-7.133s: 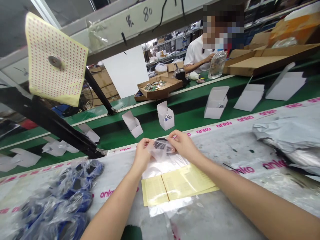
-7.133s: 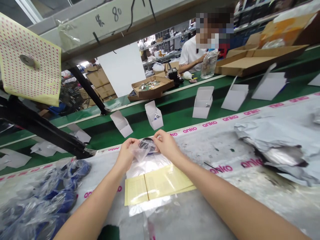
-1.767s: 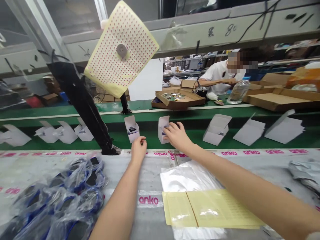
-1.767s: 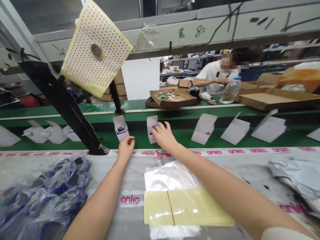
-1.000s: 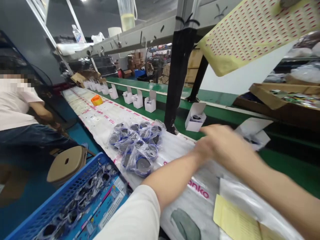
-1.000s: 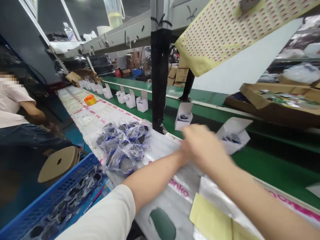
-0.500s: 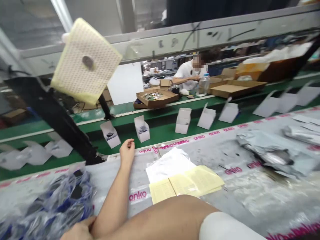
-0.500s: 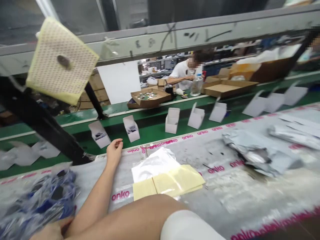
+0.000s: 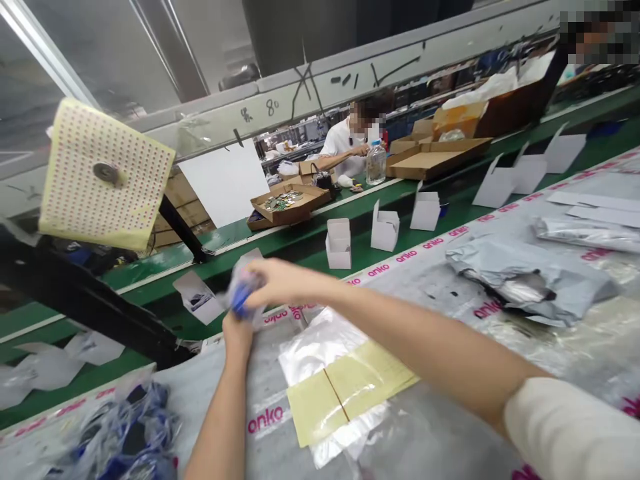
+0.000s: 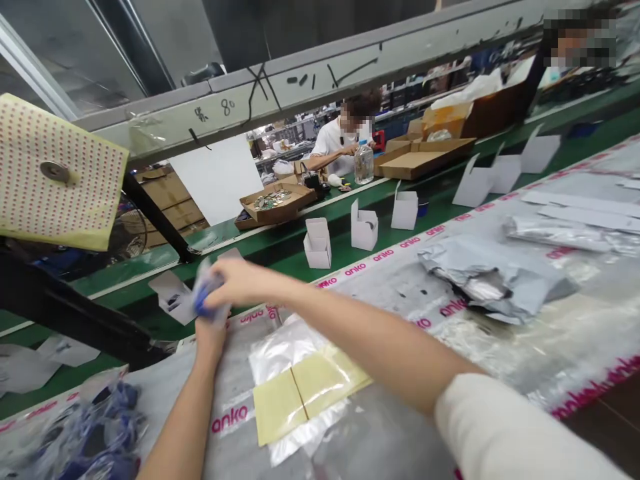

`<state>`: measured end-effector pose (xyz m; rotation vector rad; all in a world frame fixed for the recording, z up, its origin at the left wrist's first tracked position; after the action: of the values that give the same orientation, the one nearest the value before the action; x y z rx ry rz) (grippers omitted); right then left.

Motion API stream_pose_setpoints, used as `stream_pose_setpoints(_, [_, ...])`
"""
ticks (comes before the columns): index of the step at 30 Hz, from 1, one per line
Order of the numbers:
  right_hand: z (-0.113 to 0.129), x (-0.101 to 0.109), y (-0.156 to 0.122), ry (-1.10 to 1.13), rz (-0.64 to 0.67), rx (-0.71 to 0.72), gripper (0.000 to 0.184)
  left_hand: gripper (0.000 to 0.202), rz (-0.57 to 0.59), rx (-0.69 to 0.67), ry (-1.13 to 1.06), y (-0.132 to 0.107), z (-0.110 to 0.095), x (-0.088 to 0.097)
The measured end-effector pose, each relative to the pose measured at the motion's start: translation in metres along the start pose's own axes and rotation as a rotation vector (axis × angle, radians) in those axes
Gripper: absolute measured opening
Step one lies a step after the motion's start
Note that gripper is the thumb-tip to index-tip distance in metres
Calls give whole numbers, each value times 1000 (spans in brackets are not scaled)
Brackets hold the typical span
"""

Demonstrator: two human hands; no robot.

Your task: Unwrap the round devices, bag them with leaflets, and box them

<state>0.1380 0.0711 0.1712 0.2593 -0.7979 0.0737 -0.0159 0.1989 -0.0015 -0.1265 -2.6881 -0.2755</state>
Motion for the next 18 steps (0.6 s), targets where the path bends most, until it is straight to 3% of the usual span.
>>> stream_pose_setpoints(1, [-27,29,-3,-211,-163,-95,38,32,8,-2,-24,-1,-1,0])
stream_pose_setpoints(3, [-74,69,-13,-407,-326,-227,43,20,14,-21,-90,-2,-2,-1])
stream_pose_setpoints(6, [-123,97,-28,-627,-442,-325,53,16,2,-49,-154,-2,-4,-1])
stream_pose_setpoints(12, [-173,81,-29,-860,-395,-377,46,26,-20,-94,-195,-3,-5,0])
stream_pose_setpoints(18, [-184,60,-24,-995,-382,-327,32,23,-11,-119,-205,-6,-7,0])
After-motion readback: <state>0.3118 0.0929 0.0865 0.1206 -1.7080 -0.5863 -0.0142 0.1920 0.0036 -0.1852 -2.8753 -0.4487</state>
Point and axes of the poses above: each hand's wrist, its own y-axis towards the middle knuckle, its own x-axis out of the back of the hand, z = x × y, the point moved 6 cm from there along y, towards the middle knuckle, and after that the axes turned 4 degrees about -y, right-handed, at the moved point
